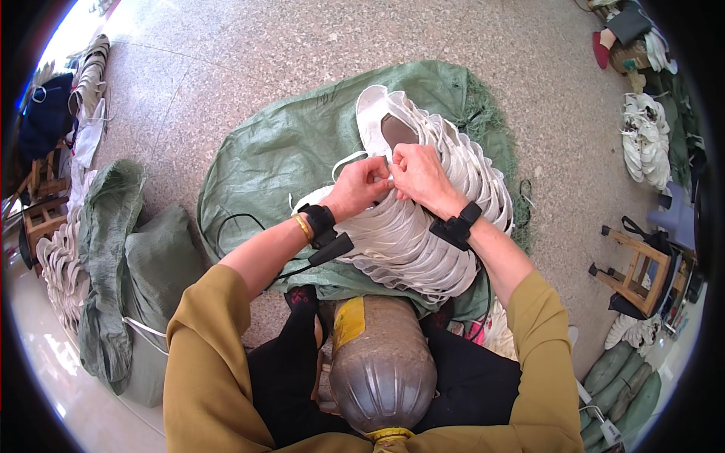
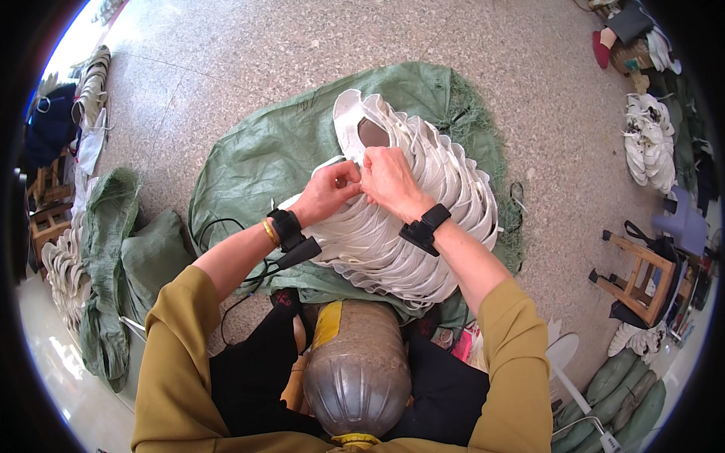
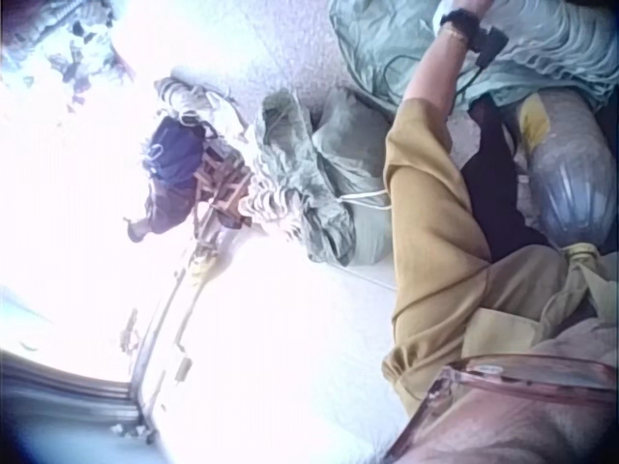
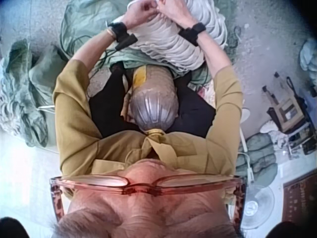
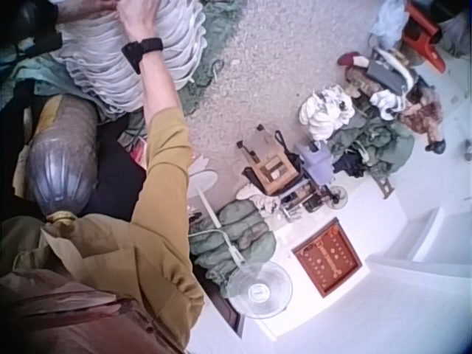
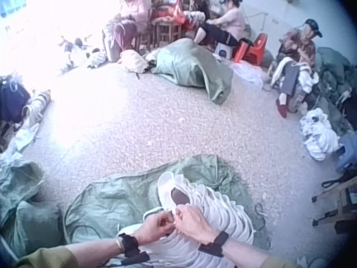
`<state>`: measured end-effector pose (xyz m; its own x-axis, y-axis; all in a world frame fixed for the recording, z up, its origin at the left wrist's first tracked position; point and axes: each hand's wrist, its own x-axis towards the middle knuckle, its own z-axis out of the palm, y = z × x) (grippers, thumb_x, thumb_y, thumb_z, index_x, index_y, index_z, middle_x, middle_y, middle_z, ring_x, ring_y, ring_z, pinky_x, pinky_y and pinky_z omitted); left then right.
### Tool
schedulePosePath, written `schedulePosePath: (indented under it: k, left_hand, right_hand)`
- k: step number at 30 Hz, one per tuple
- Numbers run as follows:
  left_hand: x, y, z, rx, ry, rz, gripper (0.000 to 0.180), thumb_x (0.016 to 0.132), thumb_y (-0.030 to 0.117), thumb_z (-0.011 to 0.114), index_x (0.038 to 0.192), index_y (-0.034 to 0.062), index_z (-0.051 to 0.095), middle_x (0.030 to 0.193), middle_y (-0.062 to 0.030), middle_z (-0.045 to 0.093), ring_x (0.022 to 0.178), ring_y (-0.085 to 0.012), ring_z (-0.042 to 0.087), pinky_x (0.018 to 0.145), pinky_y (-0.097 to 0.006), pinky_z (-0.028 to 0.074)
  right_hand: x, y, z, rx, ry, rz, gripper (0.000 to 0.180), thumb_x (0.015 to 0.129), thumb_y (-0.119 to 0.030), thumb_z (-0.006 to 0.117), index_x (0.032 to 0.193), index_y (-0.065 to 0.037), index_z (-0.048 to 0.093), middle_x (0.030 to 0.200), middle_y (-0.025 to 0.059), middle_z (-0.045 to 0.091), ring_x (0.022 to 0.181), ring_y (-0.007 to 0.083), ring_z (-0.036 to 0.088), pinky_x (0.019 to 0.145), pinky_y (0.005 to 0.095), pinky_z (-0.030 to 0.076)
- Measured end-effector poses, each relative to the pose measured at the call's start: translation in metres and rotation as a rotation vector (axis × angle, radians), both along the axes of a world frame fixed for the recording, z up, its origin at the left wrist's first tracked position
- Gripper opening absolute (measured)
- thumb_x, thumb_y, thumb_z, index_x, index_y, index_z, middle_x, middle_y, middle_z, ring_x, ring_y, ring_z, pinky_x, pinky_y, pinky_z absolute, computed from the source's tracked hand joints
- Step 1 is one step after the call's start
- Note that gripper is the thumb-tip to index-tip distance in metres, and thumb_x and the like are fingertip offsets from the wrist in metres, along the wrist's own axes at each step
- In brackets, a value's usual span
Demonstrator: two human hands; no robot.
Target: The recorder is lacing white shoes and then placing bundles of shoes into large green bags.
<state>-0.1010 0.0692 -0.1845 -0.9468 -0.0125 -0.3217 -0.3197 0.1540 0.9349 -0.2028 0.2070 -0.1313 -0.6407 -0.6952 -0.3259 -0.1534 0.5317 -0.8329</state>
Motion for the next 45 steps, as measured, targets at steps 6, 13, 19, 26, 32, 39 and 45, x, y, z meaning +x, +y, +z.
schedulePosePath:
  k: [6,13,19,26,32,39,45]
  left_hand:
    - [0.003,0.014,0.011,-0.295,0.304,0.125,0.012,0.075,-0.002,0.065,0.079,0.0005,0.054,0.083,-0.0100,0.054,0.079,-0.0266,0.057,0.071,-0.035,0.047]
    - [0.001,0.020,0.015,-0.362,0.426,0.163,0.012,0.073,-0.005,0.064,0.079,0.0000,0.054,0.086,-0.0128,0.057,0.083,-0.0309,0.057,0.074,-0.038,0.047]
    - [-0.001,0.021,0.018,-0.350,0.415,0.147,0.011,0.072,-0.004,0.064,0.080,0.0004,0.058,0.076,-0.0115,0.058,0.076,-0.0298,0.057,0.069,-0.038,0.047]
    - [-0.003,0.015,0.013,-0.285,0.333,0.119,0.013,0.072,-0.001,0.065,0.083,0.0010,0.058,0.075,-0.0112,0.058,0.071,-0.0285,0.057,0.067,-0.038,0.047]
    - [-0.003,0.006,-0.003,0.014,0.067,0.086,0.015,0.079,-0.002,0.066,0.079,0.0019,0.052,0.072,-0.0009,0.052,0.071,-0.0090,0.053,0.068,-0.027,0.046]
    - [-0.002,0.006,-0.014,0.164,-0.012,0.104,0.015,0.085,-0.003,0.064,0.081,0.0039,0.051,0.077,0.0027,0.053,0.075,-0.0045,0.052,0.070,-0.023,0.047]
    - [-0.001,0.007,-0.010,0.013,0.003,0.143,0.011,0.084,-0.002,0.066,0.086,0.0019,0.055,0.082,-0.0011,0.061,0.076,-0.0057,0.056,0.072,-0.024,0.050]
  right_hand:
    - [-0.006,-0.007,0.006,0.053,-0.043,0.019,0.010,0.077,0.008,0.050,0.068,0.009,0.054,0.059,0.0219,0.061,0.048,0.0287,0.066,0.041,0.0363,0.052]
    - [-0.015,-0.012,0.010,0.163,-0.140,0.044,0.009,0.076,0.010,0.052,0.071,0.011,0.059,0.063,0.0239,0.063,0.052,0.0301,0.068,0.042,0.0361,0.054]
    - [-0.029,-0.014,0.013,0.306,-0.351,0.098,0.008,0.075,0.008,0.054,0.082,0.010,0.060,0.069,0.0206,0.066,0.056,0.0271,0.070,0.047,0.0337,0.057]
    - [-0.016,0.016,-0.007,0.020,0.278,0.302,0.020,0.068,0.002,0.061,0.087,-0.001,0.057,0.069,0.0154,0.065,0.069,0.0329,0.067,0.062,0.0410,0.052]
    - [-0.001,0.019,-0.009,-0.099,0.328,0.182,0.018,0.072,0.004,0.059,0.088,-0.001,0.055,0.071,0.0173,0.063,0.073,0.0359,0.065,0.065,0.0453,0.050]
    - [-0.001,0.018,-0.012,-0.104,0.237,0.112,0.017,0.073,0.003,0.059,0.088,-0.002,0.053,0.070,0.0157,0.063,0.070,0.0351,0.065,0.063,0.0435,0.051]
    - [-0.001,0.014,-0.008,0.022,0.209,0.101,0.019,0.073,0.005,0.061,0.088,0.000,0.052,0.074,0.0169,0.064,0.074,0.0306,0.069,0.065,0.0386,0.053]
